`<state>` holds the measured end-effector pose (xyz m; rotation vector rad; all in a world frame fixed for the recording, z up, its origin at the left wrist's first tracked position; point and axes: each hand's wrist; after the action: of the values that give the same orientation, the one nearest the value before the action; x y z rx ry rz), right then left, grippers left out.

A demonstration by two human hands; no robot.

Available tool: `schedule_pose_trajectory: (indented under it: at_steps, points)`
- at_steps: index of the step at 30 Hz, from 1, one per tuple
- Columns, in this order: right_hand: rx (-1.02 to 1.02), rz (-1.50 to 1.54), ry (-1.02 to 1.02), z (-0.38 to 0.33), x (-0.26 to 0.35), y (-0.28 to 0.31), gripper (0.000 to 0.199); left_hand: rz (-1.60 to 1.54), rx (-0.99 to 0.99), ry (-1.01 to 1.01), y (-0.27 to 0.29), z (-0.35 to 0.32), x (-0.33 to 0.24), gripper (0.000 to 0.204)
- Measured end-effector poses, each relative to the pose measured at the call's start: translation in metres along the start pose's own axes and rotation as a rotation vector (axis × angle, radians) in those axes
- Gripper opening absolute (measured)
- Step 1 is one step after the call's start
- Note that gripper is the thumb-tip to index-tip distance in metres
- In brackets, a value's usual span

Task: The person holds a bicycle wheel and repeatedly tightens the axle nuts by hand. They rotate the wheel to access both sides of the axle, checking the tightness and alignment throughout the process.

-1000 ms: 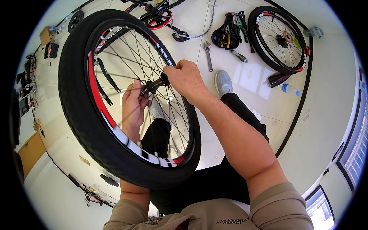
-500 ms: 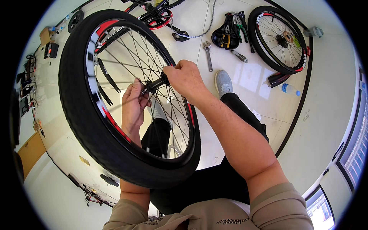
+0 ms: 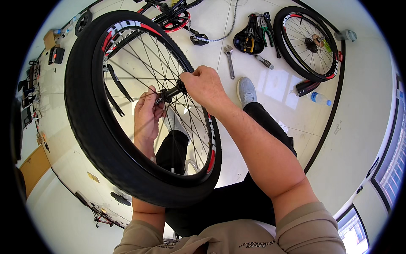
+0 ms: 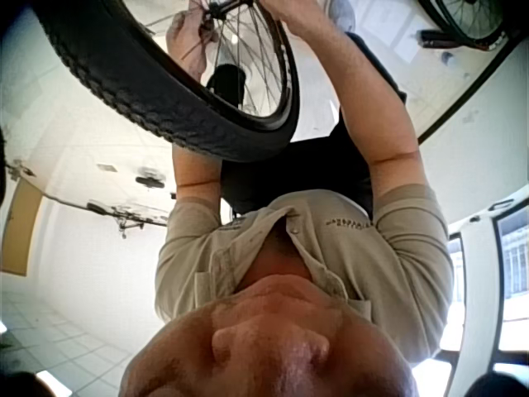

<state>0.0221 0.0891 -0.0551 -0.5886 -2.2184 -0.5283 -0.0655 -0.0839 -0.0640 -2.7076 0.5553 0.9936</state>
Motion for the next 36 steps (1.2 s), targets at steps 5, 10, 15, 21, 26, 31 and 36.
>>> schedule_pose_trajectory:
  at_steps: [5, 10, 15, 21, 26, 31, 36]
  points:
    - [0.019, 0.016, -0.037, -0.002, 0.005, 0.001, 0.041, -0.046, 0.03, 0.015, 0.004, 0.002, 0.001, 0.033]
    - [0.016, 0.014, -0.028, -0.003, 0.004, 0.001, 0.039, 0.004, 0.025, -0.02, -0.003, -0.002, -0.002, 0.032]
    - [0.03, 0.01, -0.041, -0.001, 0.004, 0.001, 0.041, -0.022, 0.006, 0.017, -0.001, -0.002, -0.002, 0.029]
    - [-0.004, -0.014, -0.002, 0.0, 0.001, 0.001, 0.041, -0.03, 0.026, 0.004, 0.003, 0.001, 0.001, 0.027]
    - [0.005, -0.004, -0.018, -0.001, 0.004, 0.002, 0.04, 0.028, 0.031, -0.012, -0.004, -0.006, -0.006, 0.024]
    - [0.017, 0.018, -0.059, -0.003, 0.008, 0.002, 0.041, -0.01, 0.006, -0.003, 0.002, 0.001, 0.0, 0.022]
    - [0.004, -0.024, -0.034, -0.002, 0.007, 0.003, 0.042, -0.051, 0.028, 0.008, 0.003, 0.0, 0.001, 0.026]
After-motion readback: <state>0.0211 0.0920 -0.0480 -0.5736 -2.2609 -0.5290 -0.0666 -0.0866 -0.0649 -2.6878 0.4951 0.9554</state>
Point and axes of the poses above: each hand's wrist, its own z-axis towards the middle knuckle, its own y-axis out of the back of the hand, x = y × z, and after that the axes turned 8 degrees about y, right-handed
